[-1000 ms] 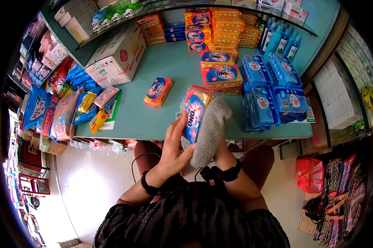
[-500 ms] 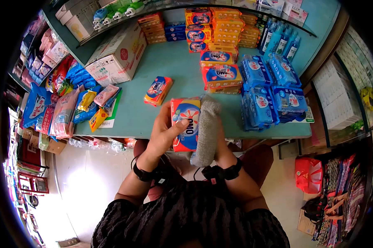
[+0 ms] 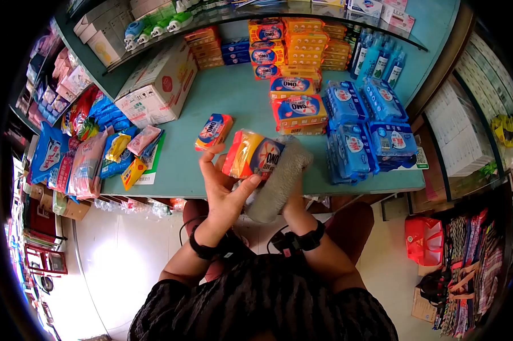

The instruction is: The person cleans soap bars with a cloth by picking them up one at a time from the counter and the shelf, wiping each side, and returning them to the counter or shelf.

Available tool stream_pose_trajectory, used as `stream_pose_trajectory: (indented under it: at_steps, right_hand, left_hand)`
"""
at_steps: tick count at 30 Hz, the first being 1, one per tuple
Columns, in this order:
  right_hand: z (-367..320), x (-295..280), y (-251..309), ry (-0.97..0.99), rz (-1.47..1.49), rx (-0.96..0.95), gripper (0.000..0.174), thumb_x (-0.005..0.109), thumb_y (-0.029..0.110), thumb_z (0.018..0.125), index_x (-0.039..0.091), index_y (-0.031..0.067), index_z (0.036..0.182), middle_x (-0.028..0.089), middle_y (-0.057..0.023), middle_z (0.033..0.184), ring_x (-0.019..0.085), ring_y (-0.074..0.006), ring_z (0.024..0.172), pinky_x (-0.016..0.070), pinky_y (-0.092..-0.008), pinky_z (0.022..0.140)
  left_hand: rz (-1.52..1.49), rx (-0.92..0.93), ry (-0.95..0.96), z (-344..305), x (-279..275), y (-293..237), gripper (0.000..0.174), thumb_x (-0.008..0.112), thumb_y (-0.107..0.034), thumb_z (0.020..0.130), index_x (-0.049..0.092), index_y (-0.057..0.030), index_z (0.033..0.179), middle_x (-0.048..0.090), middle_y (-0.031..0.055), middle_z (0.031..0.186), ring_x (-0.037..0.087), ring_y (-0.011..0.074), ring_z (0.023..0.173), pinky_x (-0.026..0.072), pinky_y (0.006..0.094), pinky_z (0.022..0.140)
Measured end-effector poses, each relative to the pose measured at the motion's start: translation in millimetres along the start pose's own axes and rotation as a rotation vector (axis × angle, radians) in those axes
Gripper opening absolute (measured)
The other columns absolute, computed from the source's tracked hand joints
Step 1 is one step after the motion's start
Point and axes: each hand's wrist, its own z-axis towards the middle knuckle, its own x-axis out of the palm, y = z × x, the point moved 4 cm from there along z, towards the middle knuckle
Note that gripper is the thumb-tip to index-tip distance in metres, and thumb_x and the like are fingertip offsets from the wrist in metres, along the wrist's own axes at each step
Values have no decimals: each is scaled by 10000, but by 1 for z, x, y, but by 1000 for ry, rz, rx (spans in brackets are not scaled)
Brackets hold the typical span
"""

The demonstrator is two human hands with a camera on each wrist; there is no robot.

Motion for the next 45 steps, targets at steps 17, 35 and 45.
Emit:
stream_pose_trajectory:
  at_steps: [17, 35, 45]
  right_hand:
    - [-17, -29, 7, -107, 88, 67, 293, 443, 220, 943, 442, 38, 1172, 527, -74, 1085, 565, -148, 926, 507, -287, 782]
    - [-6, -25, 15, -94, 220, 262, 349, 429, 351, 930, 498, 55, 1103, 572, -51, 930, 582, -157, 766, 494, -270, 661]
    - [11, -69, -48, -82, 379, 333, 429, 381, 403, 916, 510, 34, 1090, 586, -109, 967, 614, -218, 802, 523, -325, 697]
  left_hand:
    - [-401, -407, 46, -10, -21, 7, 480, 424, -138, 931, 214, -105, 1361, 497, 114, 1186, 577, 231, 1011, 541, 348, 774]
    - [-414, -559, 4, 8, -40, 40, 473, 617, -119, 839, 367, -64, 1237, 544, 62, 1091, 563, 142, 962, 516, 231, 680]
    - [2, -153, 112, 132, 26, 59, 592, 715, -185, 768, 352, -25, 1208, 589, 94, 1007, 580, 147, 900, 471, 282, 762]
